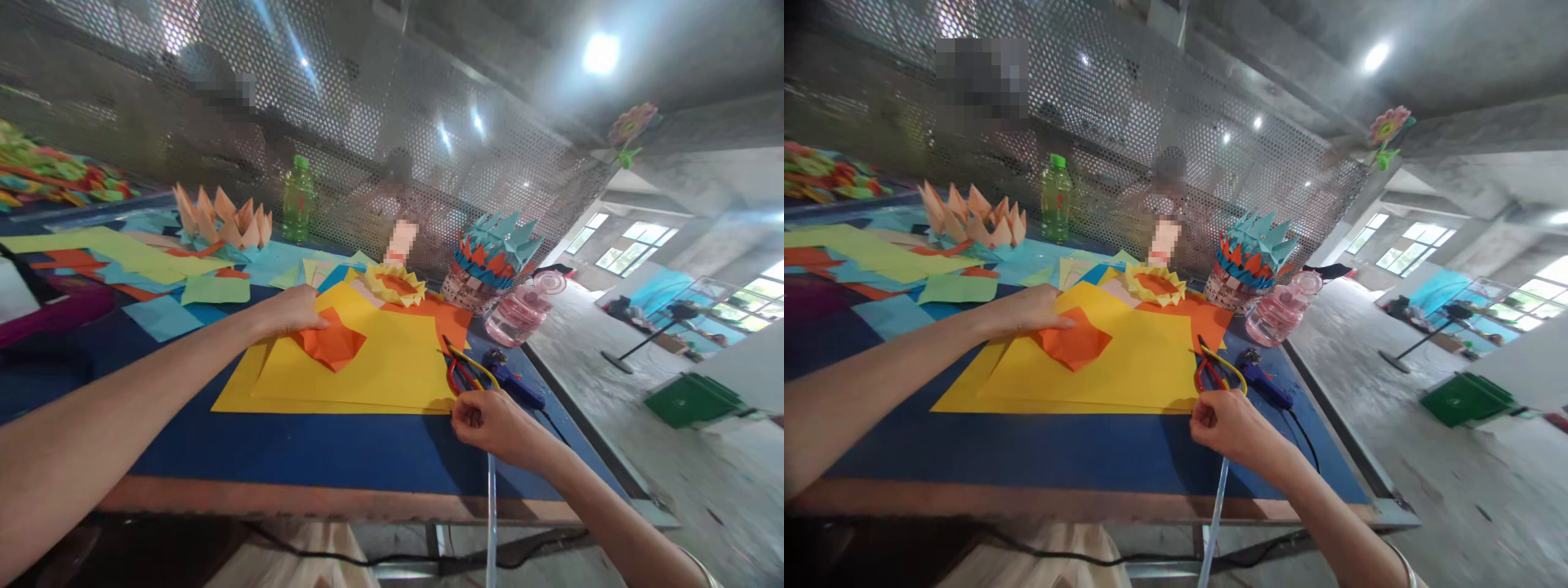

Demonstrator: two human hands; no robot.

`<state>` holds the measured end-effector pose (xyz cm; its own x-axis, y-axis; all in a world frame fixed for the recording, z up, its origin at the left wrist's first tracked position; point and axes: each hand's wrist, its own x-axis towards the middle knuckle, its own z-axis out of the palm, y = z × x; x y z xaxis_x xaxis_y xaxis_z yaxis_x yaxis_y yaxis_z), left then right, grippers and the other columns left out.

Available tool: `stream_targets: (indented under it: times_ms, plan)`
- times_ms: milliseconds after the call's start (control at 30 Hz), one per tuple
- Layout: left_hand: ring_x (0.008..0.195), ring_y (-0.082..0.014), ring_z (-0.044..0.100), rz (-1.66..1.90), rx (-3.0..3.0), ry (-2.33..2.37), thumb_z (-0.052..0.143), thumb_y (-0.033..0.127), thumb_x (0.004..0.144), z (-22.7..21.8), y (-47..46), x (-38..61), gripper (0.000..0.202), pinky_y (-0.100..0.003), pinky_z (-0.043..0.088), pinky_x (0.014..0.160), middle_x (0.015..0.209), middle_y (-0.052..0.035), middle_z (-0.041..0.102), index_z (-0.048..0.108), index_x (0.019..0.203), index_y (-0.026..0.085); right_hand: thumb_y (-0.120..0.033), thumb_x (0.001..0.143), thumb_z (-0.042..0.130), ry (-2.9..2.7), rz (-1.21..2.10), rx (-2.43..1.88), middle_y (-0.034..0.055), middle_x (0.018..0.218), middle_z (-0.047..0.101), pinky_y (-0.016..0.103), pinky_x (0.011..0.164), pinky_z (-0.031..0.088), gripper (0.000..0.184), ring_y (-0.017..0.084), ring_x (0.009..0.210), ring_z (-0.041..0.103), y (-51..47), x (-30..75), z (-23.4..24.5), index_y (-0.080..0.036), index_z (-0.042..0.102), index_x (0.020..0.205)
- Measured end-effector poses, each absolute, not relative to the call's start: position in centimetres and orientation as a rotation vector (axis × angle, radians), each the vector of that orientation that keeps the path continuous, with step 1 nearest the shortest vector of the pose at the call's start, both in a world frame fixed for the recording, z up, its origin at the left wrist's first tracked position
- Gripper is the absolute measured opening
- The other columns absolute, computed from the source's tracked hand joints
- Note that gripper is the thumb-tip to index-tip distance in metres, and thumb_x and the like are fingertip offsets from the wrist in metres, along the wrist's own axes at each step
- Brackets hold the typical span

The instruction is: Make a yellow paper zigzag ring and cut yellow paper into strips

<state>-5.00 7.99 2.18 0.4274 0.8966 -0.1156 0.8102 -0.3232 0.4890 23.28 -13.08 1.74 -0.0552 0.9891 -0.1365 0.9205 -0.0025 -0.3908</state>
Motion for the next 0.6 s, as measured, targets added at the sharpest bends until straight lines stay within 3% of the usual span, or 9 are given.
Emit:
stream_targets:
  times_ms: [200, 333, 500, 600]
  plan:
    - [0.081, -0.0286, 0.065, 0.193, 2.225, 1.459, 0.061, 0.033, 0.062, 2.3, 7.8, -4.9, 0.034, -0.028, 0.044, 0.060, 0.087, -0.0113, 0.069, 0.064, 0.091, 0.014, -0.010, 0.072, 0.045, -2.023, 0.594, -1.934, -0.0023, 0.065, 0.064, 0.021, 0.056, 0.040, 0.023, 0.011, 0.058, 0.058, -13.4, 24.0, 1.8, -0.018, 0.062, 0.084]
    - [0.082, -0.0289, 0.065, 0.213, 2.240, 1.452, 0.062, 0.031, 0.062, 2.4, 7.7, -4.8, 0.035, -0.028, 0.044, 0.061, 0.088, -0.0117, 0.070, 0.065, 0.092, 0.013, -0.008, 0.075, 0.040, -1.905, 0.767, -1.890, -0.0006, 0.072, 0.067, 0.022, 0.060, 0.043, 0.026, 0.011, 0.065, 0.061, -14.4, 24.4, 1.8, -0.018, 0.061, 0.086]
    - [0.082, -0.0286, 0.065, 0.201, 2.248, 1.483, 0.063, 0.033, 0.064, 2.4, 7.8, -4.9, 0.036, -0.028, 0.044, 0.060, 0.090, -0.0138, 0.069, 0.065, 0.093, 0.011, -0.020, 0.080, 0.056, -1.996, 0.566, -1.903, -0.0002, 0.074, 0.065, 0.024, 0.062, 0.041, 0.010, 0.013, 0.066, 0.057, -15.1, 23.5, 1.9, -0.020, 0.066, 0.084]
    - [0.081, -0.0277, 0.065, 0.322, 2.219, 1.409, 0.066, 0.028, 0.062, 2.2, 7.8, -5.0, 0.033, -0.027, 0.044, 0.062, 0.088, -0.0109, 0.070, 0.066, 0.091, 0.014, -0.016, 0.077, 0.062, -2.039, 0.525, -1.871, -0.0003, 0.075, 0.063, 0.023, 0.062, 0.040, 0.003, 0.012, 0.067, 0.055, -14.8, 23.1, 1.4, -0.019, 0.064, 0.078]
